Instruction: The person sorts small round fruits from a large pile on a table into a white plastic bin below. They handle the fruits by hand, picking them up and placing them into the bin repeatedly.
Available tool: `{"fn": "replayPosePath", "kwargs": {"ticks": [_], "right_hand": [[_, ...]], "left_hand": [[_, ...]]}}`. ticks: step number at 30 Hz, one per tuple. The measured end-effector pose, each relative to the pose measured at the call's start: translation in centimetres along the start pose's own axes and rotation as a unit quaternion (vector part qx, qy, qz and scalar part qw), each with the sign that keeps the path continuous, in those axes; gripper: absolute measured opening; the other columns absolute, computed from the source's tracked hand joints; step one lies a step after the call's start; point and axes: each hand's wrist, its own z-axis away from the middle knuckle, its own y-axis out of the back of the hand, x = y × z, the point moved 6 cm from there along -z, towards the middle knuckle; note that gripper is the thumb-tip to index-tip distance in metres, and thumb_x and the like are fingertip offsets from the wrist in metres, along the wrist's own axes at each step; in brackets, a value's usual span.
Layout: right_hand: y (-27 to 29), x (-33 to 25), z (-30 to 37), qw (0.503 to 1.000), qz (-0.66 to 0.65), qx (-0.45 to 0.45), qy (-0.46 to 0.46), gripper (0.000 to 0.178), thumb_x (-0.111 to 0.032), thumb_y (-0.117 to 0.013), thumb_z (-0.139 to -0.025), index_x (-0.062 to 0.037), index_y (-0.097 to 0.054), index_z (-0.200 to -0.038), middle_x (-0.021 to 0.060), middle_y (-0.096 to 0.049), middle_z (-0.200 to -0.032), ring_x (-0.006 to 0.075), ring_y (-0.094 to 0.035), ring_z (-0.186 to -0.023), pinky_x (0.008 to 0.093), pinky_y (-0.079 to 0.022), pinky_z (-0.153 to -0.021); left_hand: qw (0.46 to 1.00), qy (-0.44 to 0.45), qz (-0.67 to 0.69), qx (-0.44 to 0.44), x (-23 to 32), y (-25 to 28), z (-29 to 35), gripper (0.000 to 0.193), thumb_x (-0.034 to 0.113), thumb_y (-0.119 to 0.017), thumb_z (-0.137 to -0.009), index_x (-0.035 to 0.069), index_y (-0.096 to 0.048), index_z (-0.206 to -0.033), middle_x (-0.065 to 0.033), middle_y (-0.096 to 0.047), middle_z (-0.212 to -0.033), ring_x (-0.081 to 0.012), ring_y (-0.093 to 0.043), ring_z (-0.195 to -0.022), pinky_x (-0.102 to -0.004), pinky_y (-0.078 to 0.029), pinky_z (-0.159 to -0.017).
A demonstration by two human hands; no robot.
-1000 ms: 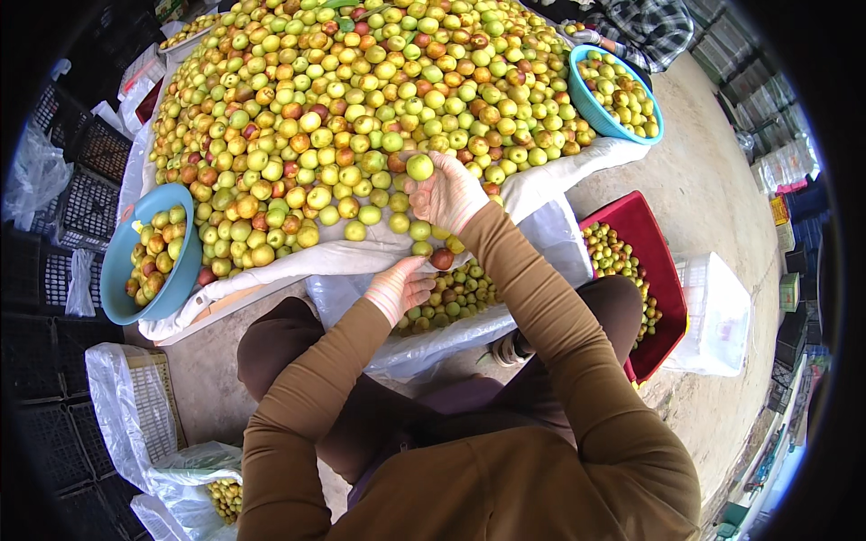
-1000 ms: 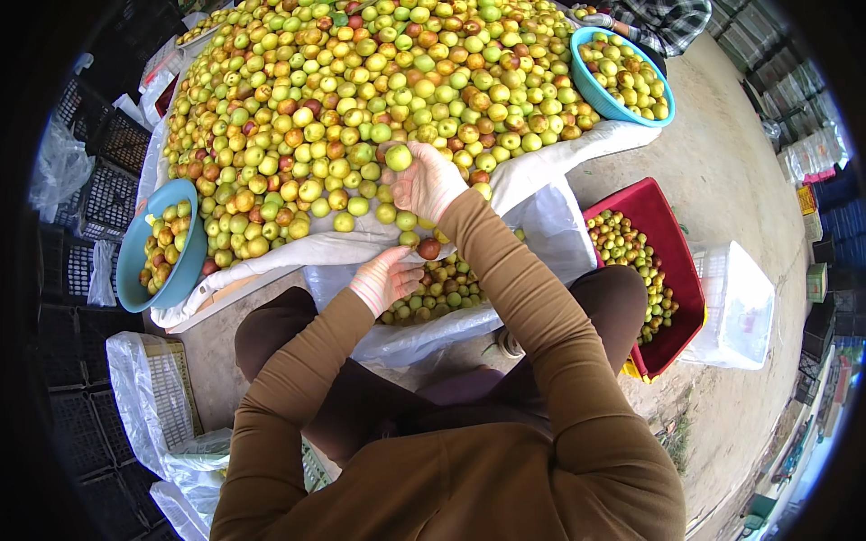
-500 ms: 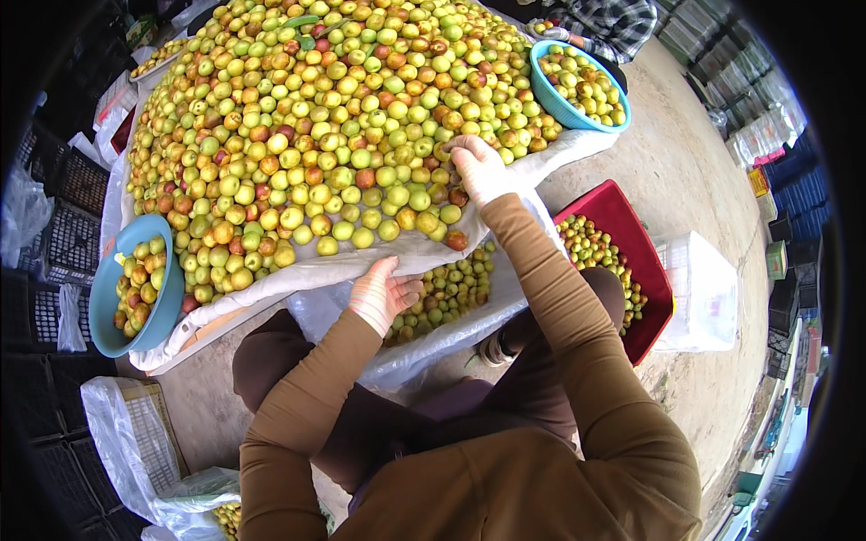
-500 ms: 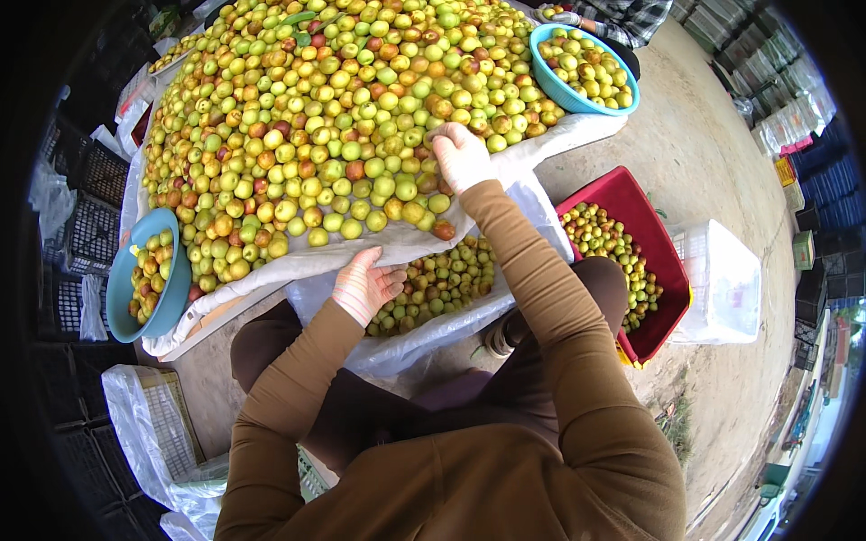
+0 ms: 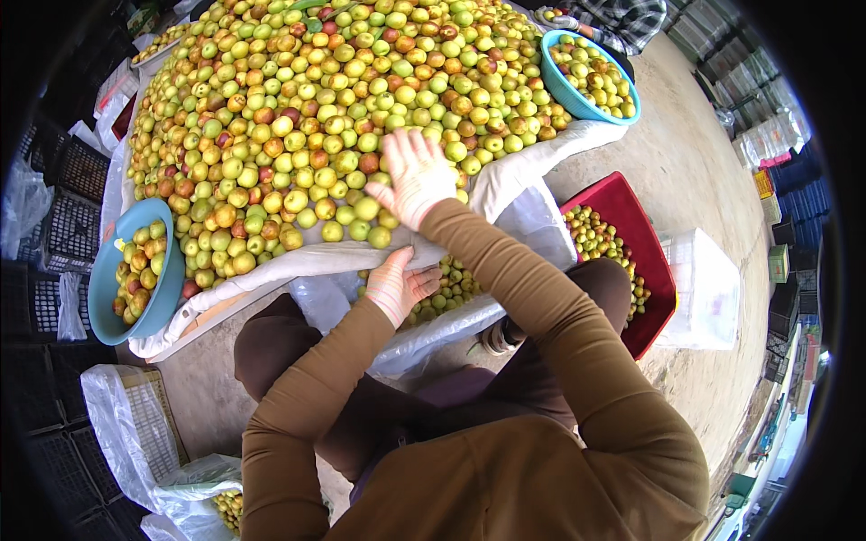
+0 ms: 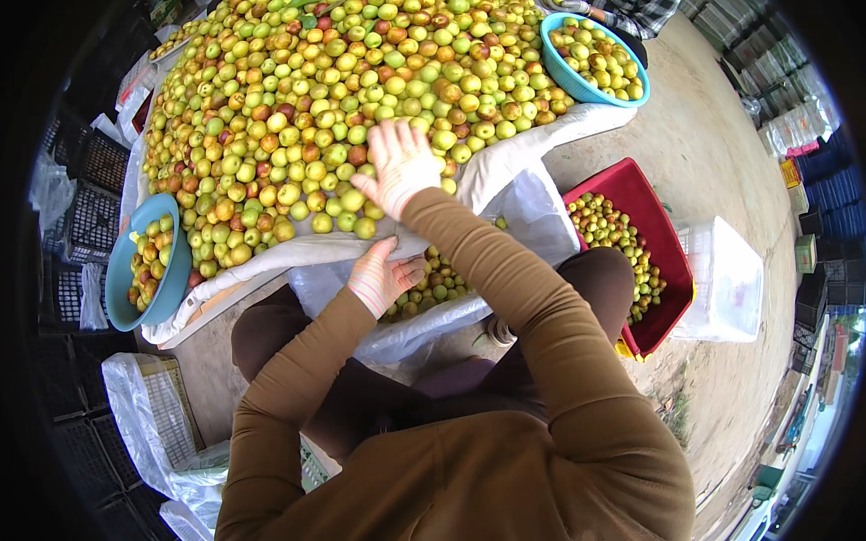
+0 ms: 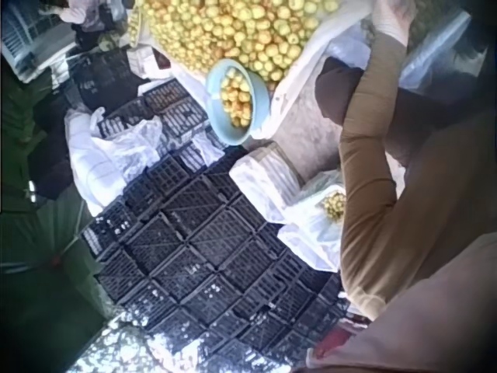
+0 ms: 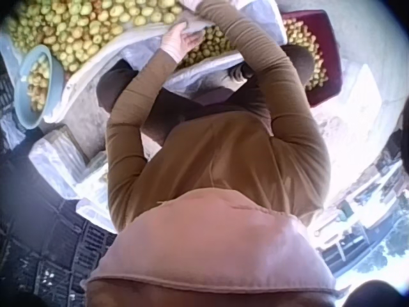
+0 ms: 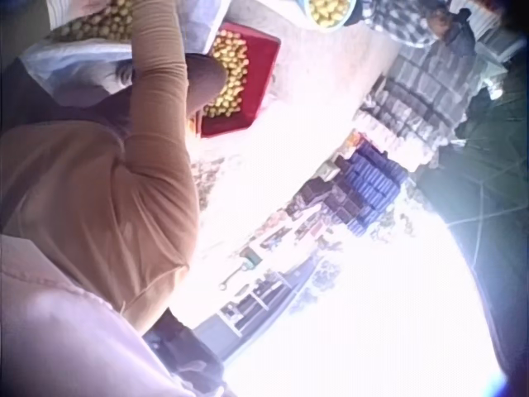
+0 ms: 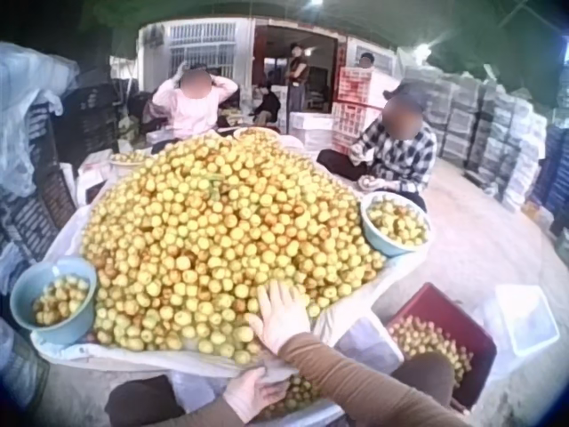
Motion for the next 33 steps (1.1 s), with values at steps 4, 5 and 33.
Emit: {"fn": "replayPosePath", "kwargs": {"ticks": [4, 5, 33], "right_hand": [[-0.9, -3.6, 1.0, 0.996, -0.083, 0.004, -0.021, 0.077, -0.057, -0.057, -0.085, -0.0086, -0.041, -0.144, 0.0312, -0.017, -0.153, 0.0444, -0.017, -0.143, 0.053, -0.019, -0.115], [-0.2, -4.2, 0.9, 0.995, -0.087, 0.039, -0.006, 0.072, -0.052, -0.058, -0.086, -0.0078, -0.044, -0.141, 0.033, -0.022, -0.15, 0.0478, -0.025, -0.138, 0.0538, -0.024, -0.113], [1.6, -5.5, -7.6, 0.689, -0.638, -0.187, -0.287, 0.024, -0.028, -0.05, -0.088, -0.0076, -0.063, -0.088, 0.0101, -0.065, -0.071, 0.0126, -0.04, -0.045, 0.0296, -0.036, -0.042]], "left_hand": [[1.0, -0.007, -0.01, 0.014, -0.1, -0.4, 0.5, 0.043, 0.036, -0.057, -0.095, 0.002, -0.049, -0.119, -0.018, -0.057, -0.115, -0.0302, -0.059, -0.106, -0.0454, -0.05, -0.092], [1.0, -0.011, -0.007, 0.011, -0.2, 0.1, 0.5, 0.043, 0.037, -0.057, -0.095, 0.002, -0.05, -0.119, -0.0168, -0.058, -0.114, -0.0296, -0.059, -0.105, -0.0451, -0.05, -0.091], [0.998, 0.033, -0.049, 0.025, -0.5, 0.4, -0.1, 0.035, 0.037, -0.054, -0.096, 0.004, -0.057, -0.107, -0.0143, -0.068, -0.085, -0.0242, -0.068, -0.072, -0.0364, -0.057, -0.058]]}}
